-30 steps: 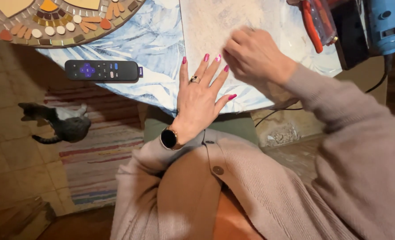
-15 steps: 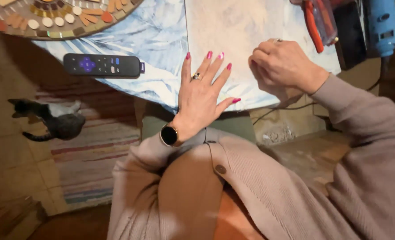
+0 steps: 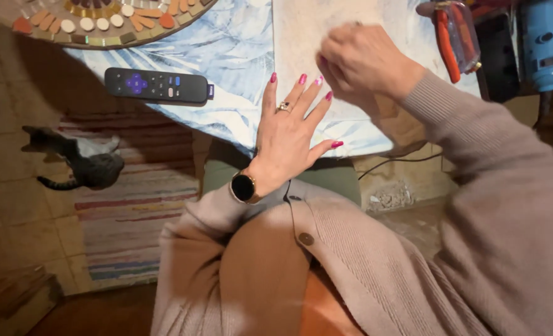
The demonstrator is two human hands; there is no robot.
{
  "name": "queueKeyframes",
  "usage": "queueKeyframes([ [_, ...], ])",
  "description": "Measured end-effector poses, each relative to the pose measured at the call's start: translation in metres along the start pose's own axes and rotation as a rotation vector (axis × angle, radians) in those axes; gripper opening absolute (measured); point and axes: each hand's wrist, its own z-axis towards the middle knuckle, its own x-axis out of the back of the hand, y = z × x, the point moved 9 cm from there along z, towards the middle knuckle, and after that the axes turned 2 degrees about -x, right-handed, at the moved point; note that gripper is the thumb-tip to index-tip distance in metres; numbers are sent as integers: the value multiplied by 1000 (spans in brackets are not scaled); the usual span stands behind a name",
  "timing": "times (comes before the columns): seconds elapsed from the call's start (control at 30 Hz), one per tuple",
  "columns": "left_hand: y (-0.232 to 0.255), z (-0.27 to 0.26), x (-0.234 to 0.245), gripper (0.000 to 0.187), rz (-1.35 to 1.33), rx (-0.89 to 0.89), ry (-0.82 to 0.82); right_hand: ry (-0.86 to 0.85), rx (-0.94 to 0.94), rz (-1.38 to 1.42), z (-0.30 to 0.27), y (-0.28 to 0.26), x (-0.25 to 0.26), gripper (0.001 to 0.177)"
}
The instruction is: Sanding a small decorative piece at a workshop table.
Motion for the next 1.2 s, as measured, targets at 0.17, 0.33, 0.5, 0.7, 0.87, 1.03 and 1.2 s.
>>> queueKeyframes([
  [0.17,0,1,1,60,-41,-9,8,-299,-42,68,-49,1,1,19],
  [0.33,1,0,-5,61,-15,-2,-16,-68,-12,138,-23,-14,11,15],
  [0.5,3,1,-4,59,-12,3,-7,132,-70,88,21,9,-3,17],
  [0.7,2,1,-7,61,-25,4,-41,-88,7,19,-20,3,-10,16],
  [0.87,5,2,-2,60,-40,-9,-54,-460,58,-19,-68,5,-8,11],
  [1.03,6,9,18,56,-176,73,107,-107,-369,730,-54,14,37,9],
  [1.2,10,18,41,47,-445,102,242,-62,-518,1052,-48,-6,39,20],
])
